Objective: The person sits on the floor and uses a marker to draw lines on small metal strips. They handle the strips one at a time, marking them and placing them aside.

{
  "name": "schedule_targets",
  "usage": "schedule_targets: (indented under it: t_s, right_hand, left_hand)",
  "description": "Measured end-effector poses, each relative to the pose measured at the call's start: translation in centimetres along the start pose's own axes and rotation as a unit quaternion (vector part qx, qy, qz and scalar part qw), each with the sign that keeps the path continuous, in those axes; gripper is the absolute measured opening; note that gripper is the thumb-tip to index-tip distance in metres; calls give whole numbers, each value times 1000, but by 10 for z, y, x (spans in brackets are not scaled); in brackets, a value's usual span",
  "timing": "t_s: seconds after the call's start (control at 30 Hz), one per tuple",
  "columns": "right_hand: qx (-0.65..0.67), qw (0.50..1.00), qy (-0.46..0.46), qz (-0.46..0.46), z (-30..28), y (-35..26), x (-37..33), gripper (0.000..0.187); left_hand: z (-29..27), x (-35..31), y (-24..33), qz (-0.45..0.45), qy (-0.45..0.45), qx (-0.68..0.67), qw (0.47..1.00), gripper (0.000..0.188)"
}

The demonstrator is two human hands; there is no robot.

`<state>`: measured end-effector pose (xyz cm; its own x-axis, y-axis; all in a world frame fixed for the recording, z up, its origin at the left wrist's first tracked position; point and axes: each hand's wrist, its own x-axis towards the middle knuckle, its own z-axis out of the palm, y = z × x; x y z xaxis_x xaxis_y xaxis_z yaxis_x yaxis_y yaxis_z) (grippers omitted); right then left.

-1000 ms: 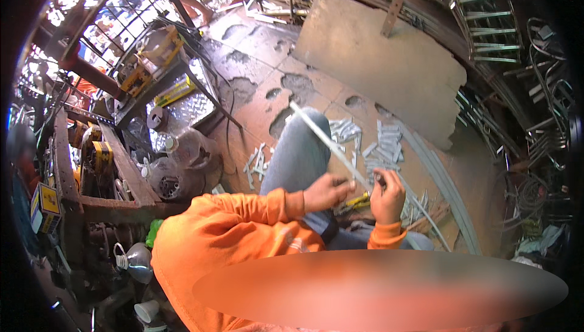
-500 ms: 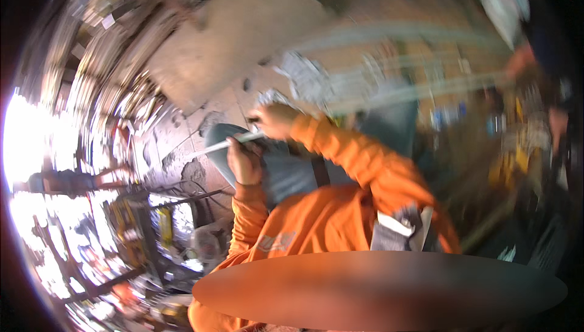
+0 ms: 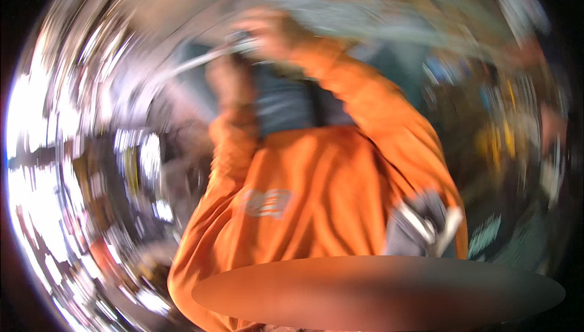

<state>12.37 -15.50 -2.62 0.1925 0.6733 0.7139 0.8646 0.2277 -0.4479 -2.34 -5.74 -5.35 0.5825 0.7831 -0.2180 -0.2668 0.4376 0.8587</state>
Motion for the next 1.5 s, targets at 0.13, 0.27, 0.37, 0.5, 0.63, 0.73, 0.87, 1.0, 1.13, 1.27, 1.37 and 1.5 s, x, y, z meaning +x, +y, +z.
schedule_targets:
  t_s: [0.13,0.27,0.37,0.5,0.63,0.73,0.87,1.0,1.13,1.27,1.37,1.5]
  right_hand:
    - [33,987,-109,113,-31,-11,3,27]
    - [41,973,-129,185,-51,-17,1,18]
    - [75,968,-103,216,-64,-23,-4,14]
    - [97,971,-56,209,-59,-20,7,12]
    - [100,972,-93,189,-34,-34,43,15]
    - [114,971,-144,151,3,-56,73,16]
    - [154,967,-145,141,58,-69,104,17]
    - [69,982,-161,75,79,-63,118,17]
    - [94,968,-187,141,78,-59,119,16]
    - [78,962,-223,136,80,-56,125,13]
    - [76,959,-237,138,82,-55,131,10]
    - [79,956,-240,151,83,-53,137,7]
  left_hand:
    - [11,-15,10,29,-9,-156,987,44]
    - [-5,-33,35,-50,-70,-230,969,49]
    - [-30,-43,64,54,10,-204,977,44]
    - [-34,-22,73,14,6,-152,988,35]
    - [-20,-8,68,56,35,-135,989,28]
    - [-20,-7,65,123,16,-125,984,28]
    - [-32,-3,58,199,47,14,979,20]
    - [-43,3,50,146,21,39,988,24]
    - [-57,10,46,43,-22,-225,973,31]
    - [-66,18,49,99,4,-259,961,31]
    - [-62,22,54,97,58,-148,983,33]
    - [-53,24,61,118,77,-194,971,29]
